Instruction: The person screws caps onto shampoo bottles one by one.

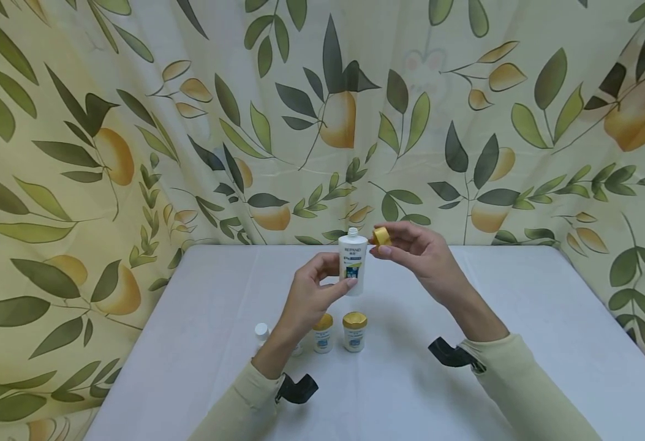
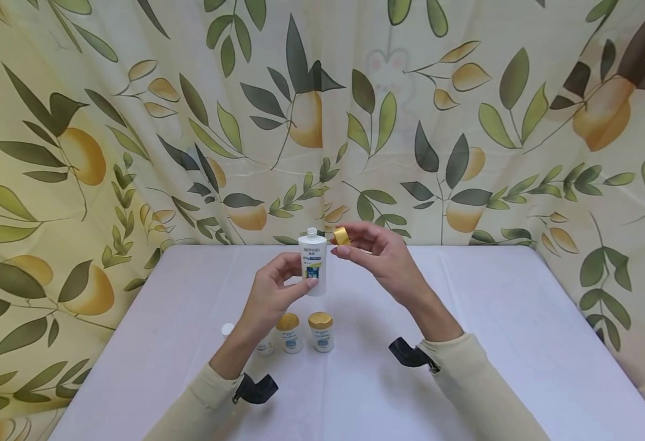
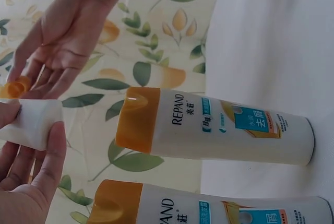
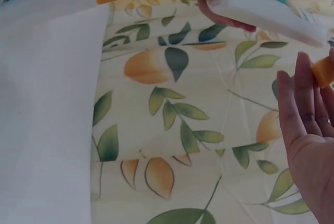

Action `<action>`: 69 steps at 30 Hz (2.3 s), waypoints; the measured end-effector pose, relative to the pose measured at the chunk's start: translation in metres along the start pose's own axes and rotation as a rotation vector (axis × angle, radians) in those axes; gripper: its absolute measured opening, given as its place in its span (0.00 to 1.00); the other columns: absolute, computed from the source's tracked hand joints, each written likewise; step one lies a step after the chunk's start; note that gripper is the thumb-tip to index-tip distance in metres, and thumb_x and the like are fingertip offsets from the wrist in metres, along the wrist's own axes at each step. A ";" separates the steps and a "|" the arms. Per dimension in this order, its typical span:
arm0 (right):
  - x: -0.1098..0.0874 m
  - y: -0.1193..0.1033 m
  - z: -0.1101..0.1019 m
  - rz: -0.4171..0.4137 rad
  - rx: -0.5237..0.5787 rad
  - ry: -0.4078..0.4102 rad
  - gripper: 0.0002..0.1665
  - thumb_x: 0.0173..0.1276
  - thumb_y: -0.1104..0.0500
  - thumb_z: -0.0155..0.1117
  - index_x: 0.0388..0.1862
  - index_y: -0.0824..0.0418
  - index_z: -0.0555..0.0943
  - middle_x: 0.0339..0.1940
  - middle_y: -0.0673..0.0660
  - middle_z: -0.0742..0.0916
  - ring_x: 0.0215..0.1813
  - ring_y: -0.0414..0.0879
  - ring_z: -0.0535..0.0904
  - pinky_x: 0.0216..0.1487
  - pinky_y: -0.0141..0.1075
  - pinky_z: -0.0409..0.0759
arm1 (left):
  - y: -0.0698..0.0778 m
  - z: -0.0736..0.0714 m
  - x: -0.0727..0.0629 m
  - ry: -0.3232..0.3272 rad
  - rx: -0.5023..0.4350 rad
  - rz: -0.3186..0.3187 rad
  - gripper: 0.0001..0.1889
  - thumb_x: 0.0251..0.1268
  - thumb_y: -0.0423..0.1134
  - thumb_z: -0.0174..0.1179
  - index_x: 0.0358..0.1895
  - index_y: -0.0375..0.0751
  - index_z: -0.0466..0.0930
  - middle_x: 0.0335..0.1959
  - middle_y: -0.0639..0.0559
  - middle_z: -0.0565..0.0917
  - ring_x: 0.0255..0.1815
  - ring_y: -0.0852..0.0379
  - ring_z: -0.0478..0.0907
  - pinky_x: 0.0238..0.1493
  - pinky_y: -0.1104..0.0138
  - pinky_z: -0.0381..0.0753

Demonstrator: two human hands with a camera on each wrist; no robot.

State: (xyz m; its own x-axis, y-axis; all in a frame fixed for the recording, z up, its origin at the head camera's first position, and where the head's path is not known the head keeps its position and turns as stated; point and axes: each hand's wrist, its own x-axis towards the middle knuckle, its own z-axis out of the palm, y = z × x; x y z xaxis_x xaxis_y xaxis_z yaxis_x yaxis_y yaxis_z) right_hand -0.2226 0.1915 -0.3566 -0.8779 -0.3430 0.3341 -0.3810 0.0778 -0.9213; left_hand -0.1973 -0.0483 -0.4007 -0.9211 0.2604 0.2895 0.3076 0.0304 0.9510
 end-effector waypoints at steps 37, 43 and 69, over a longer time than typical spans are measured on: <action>0.016 -0.024 0.008 -0.125 -0.240 -0.009 0.19 0.73 0.65 0.65 0.62 0.58 0.83 0.52 0.53 0.83 0.56 0.48 0.79 0.61 0.31 0.80 | 0.003 0.004 0.006 0.019 0.121 0.089 0.22 0.66 0.36 0.69 0.62 0.45 0.80 0.55 0.52 0.83 0.54 0.54 0.81 0.48 0.66 0.87; 0.016 -0.024 0.009 -0.106 -0.202 -0.012 0.19 0.73 0.64 0.64 0.62 0.60 0.83 0.51 0.55 0.82 0.55 0.50 0.79 0.59 0.31 0.81 | 0.006 0.005 0.006 -0.003 0.110 0.046 0.22 0.66 0.36 0.69 0.63 0.43 0.78 0.57 0.50 0.82 0.54 0.52 0.81 0.51 0.66 0.87; 0.017 -0.018 0.008 -0.169 -0.266 -0.020 0.21 0.74 0.66 0.63 0.64 0.57 0.82 0.47 0.53 0.81 0.55 0.47 0.76 0.64 0.36 0.77 | 0.005 -0.003 0.009 0.011 0.148 0.021 0.22 0.65 0.37 0.70 0.61 0.46 0.80 0.56 0.51 0.83 0.54 0.52 0.82 0.51 0.64 0.87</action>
State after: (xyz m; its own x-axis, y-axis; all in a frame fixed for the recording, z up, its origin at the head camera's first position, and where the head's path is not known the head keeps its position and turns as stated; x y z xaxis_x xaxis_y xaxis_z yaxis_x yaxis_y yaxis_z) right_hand -0.2286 0.1768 -0.3363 -0.7907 -0.3905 0.4715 -0.5859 0.2592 -0.7678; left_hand -0.2050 -0.0483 -0.3934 -0.9164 0.2521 0.3109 0.3577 0.1670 0.9188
